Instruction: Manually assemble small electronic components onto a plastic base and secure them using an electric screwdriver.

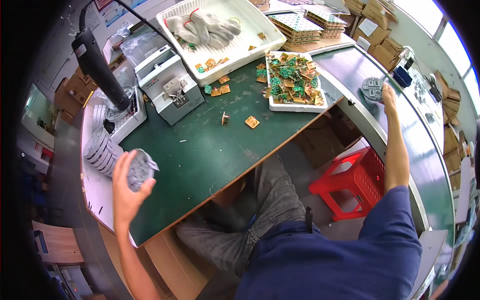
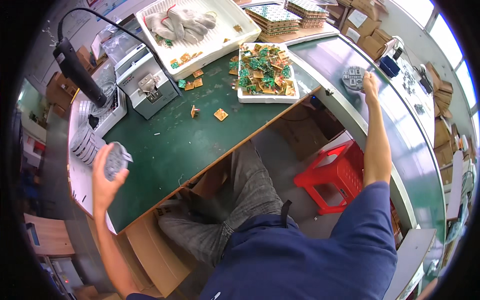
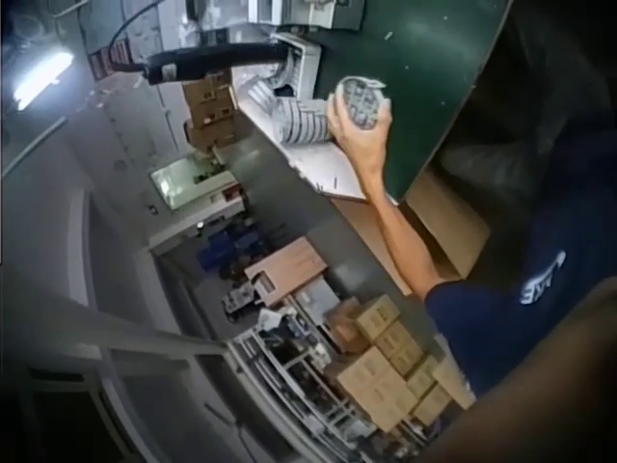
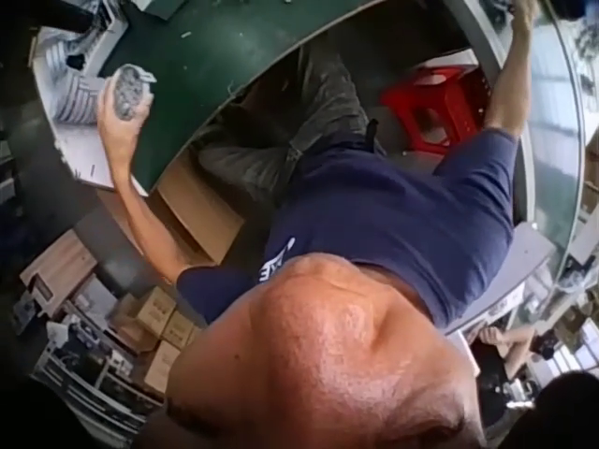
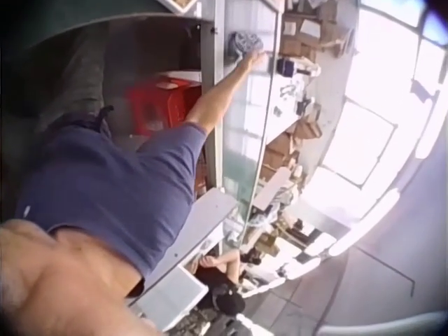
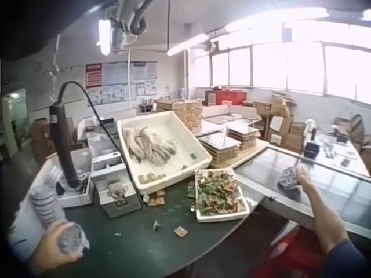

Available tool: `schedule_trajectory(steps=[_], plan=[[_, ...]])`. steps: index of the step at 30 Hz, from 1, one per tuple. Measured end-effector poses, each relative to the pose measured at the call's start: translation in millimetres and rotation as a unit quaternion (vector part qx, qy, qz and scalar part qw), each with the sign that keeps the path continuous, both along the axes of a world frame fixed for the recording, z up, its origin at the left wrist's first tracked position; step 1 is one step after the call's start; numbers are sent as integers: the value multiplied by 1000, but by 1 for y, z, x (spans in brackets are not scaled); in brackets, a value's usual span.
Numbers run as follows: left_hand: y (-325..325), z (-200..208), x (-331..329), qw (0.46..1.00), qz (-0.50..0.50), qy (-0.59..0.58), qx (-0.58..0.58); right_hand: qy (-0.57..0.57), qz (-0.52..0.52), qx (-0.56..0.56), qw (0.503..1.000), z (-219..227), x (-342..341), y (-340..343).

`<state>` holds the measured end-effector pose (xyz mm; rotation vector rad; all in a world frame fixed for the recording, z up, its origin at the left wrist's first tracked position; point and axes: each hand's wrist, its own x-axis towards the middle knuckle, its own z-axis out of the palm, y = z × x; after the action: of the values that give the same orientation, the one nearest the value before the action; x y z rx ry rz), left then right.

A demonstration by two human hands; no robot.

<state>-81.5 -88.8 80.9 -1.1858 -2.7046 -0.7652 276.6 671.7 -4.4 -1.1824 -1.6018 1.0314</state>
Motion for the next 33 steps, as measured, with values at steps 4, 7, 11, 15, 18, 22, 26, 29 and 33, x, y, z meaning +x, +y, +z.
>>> schedule_trajectory(steps=[4,7,11,15,18,22,26,29,33], plan=[[23,-28,29,998,26,-45,-33,-466,-213,279,812,12,-15,-32],[26,-47,35,997,53,-38,-34,-265,92,177,943,24,-65,-89],[53,-36,54,983,83,160,-39,-343,251,129,896,36,-141,-197],[160,-16,100,982,-147,-26,116,-385,238,108,885,30,-152,-191],[247,-43,99,964,-194,-80,166,-374,221,132,891,9,-168,-190],[323,-77,88,954,-170,-157,191,-324,159,157,919,-15,-179,-184],[328,-88,92,959,-142,-130,208,-152,186,29,970,-18,-180,-202],[319,-90,88,944,-141,-155,255,102,309,-172,930,7,-185,-238],[312,-96,90,958,-94,-106,250,176,278,-194,924,47,-188,-286]])
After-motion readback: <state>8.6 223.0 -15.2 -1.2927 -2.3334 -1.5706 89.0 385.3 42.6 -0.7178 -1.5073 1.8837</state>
